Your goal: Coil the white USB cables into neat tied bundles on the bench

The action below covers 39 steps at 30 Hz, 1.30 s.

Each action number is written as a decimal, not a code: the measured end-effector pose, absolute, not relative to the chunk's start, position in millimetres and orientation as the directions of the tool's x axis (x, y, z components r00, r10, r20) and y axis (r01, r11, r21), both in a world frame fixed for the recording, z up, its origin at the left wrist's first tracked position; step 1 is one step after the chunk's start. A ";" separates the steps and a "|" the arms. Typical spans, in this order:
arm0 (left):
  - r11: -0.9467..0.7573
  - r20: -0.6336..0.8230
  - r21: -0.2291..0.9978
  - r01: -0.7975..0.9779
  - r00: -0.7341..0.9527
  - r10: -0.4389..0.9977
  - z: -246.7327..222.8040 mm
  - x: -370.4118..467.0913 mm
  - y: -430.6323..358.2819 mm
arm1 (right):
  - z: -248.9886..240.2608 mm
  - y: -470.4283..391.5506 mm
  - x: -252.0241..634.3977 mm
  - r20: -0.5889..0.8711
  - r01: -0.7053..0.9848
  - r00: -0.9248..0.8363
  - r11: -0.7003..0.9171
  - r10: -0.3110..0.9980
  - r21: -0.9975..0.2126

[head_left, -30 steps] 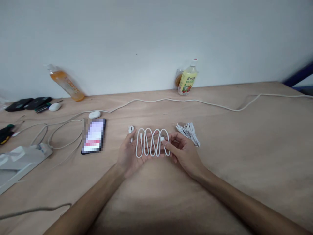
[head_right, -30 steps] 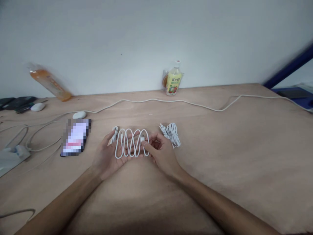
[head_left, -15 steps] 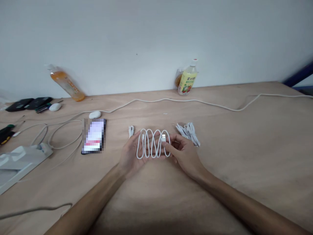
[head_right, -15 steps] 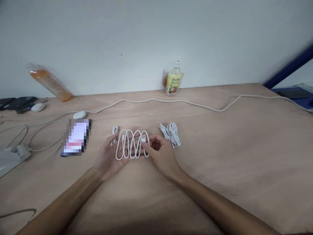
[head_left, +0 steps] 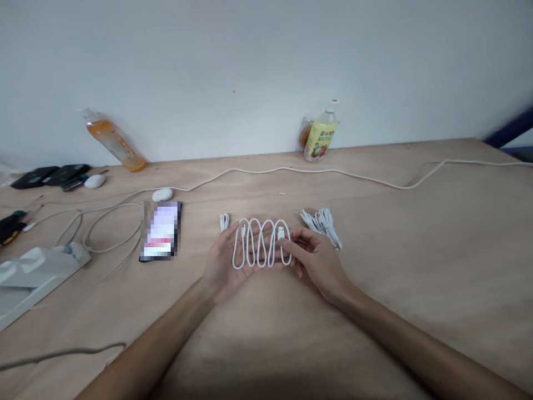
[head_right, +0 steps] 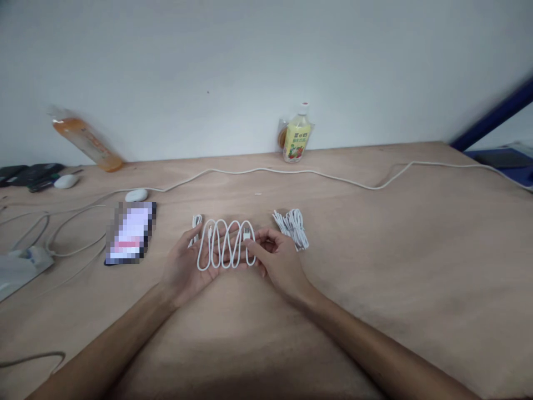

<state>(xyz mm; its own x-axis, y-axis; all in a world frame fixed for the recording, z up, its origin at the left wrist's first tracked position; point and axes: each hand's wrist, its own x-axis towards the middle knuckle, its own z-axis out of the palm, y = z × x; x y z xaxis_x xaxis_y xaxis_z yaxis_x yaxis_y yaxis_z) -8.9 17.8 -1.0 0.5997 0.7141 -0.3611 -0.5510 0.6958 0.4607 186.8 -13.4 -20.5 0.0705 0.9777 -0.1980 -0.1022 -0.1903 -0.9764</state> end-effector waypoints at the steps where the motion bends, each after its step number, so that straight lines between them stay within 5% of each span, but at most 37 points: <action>1: 0.696 -0.367 0.462 -0.549 0.596 0.714 -0.3 -8.6 17.6 | -20.5 -13.2 186.7 -0.197 -0.105 0.071 -0.189 0.978 -0.976; 39: 0.691 -0.361 0.462 -0.556 0.595 0.719 -3.0 -9.8 18.7 | -23.2 -13.8 187.2 -0.143 -0.102 0.041 -0.138 0.989 -0.985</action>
